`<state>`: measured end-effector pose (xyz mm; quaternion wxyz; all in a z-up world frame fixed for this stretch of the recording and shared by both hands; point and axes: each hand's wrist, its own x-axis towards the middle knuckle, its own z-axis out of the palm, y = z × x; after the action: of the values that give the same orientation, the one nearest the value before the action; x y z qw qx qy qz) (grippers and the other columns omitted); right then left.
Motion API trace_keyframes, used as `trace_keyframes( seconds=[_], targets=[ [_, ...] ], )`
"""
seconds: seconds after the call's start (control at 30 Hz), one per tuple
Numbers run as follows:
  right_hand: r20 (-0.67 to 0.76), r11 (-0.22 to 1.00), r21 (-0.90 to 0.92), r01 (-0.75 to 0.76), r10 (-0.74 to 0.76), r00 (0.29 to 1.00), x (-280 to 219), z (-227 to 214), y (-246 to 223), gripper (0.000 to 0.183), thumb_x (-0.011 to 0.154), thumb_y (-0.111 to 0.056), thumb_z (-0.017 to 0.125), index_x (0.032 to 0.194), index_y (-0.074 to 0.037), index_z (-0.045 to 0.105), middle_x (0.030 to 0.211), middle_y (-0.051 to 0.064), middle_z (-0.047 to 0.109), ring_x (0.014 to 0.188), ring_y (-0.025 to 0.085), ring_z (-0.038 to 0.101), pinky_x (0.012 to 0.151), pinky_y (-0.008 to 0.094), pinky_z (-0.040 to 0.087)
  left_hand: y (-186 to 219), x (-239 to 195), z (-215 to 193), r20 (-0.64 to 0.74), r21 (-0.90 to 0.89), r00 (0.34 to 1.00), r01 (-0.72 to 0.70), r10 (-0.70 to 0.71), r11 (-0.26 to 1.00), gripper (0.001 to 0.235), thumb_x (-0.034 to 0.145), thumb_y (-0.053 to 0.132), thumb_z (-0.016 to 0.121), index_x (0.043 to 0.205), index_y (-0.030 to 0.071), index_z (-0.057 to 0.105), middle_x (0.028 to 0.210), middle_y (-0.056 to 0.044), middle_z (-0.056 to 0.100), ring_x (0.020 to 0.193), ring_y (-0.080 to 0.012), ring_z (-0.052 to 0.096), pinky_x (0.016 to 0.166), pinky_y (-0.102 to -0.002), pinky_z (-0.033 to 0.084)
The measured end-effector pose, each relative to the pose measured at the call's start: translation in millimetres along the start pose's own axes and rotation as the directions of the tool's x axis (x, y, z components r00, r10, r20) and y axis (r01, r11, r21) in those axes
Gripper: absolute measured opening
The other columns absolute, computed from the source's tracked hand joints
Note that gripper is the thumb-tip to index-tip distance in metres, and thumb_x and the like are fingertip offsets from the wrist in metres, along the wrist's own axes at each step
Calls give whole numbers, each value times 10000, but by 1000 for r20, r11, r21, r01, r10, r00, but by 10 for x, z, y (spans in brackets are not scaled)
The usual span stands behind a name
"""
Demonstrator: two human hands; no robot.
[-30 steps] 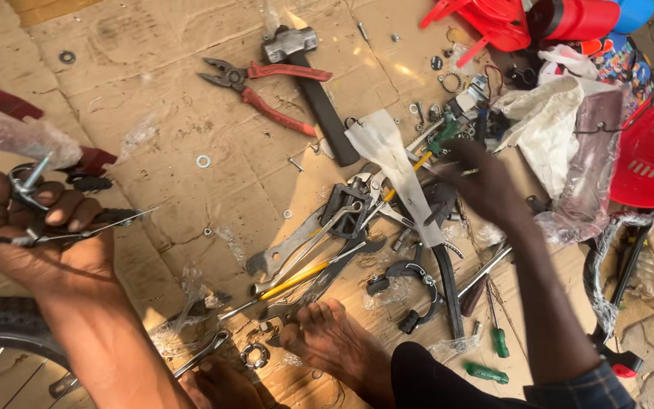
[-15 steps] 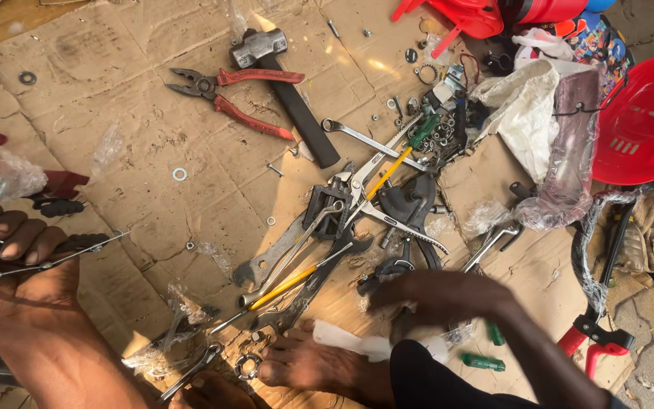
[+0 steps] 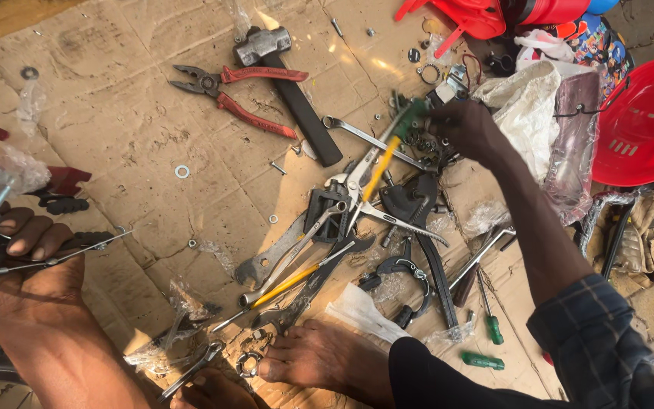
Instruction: The person assembles a bicycle by attaching a wheel to the frame and installing brake components. They use wrenches and other tools to tighten bolts and secure parts.
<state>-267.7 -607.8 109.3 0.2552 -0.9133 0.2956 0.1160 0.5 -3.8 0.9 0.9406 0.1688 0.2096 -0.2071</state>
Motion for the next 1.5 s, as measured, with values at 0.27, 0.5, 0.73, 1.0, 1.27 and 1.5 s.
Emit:
trace_keyframes(
  seconds=[0.27,0.5,0.73,1.0,1.27,1.5],
  targets=[
    [-170,997,-15,-70,66,983,-155,-394,365,212,911,-108,738,1120,-127,768,1002,82,783,883,200,743,823,352,571,3,53,-258,-5,-125,1000,7,-7,992,231,1134,234,521,1031,28,542,869,-74,565,679,-134,565,555,-231,360],
    [-265,929,-301,-215,135,955,-194,-77,326,210,908,-205,753,1109,-161,796,965,124,772,823,321,726,769,455,561,51,24,-243,23,-103,999,43,-41,994,246,1119,262,540,1030,33,538,869,-55,555,648,-123,514,581,-233,354],
    [-240,902,-328,-281,208,948,-118,-1,356,213,868,-213,784,1077,-191,817,918,137,763,803,338,732,790,458,567,53,20,-338,59,-115,997,64,-57,991,197,1094,215,547,1045,25,539,896,-58,562,672,-123,517,613,-236,370],
    [-262,940,-289,-178,101,960,-157,30,388,220,883,-217,763,1092,-230,829,1001,93,764,852,340,725,784,467,552,-34,-183,226,37,69,997,71,-74,995,234,1106,202,560,1000,0,611,818,-100,624,585,-127,556,540,-217,393],
    [-253,867,-429,-253,153,955,92,109,447,203,874,-262,767,1005,-113,813,928,207,748,842,417,715,791,500,565,-162,-266,728,145,123,963,212,-229,969,307,1078,220,562,986,-59,654,686,-100,606,487,-123,504,453,-245,379],
    [-362,998,56,-35,53,931,-168,182,-780,155,961,-180,781,985,-38,724,897,158,745,818,268,684,757,411,542,-854,-237,949,-46,178,973,230,-226,957,204,984,203,613,937,11,664,659,-83,614,431,-120,485,374,-229,349]
  ],
)
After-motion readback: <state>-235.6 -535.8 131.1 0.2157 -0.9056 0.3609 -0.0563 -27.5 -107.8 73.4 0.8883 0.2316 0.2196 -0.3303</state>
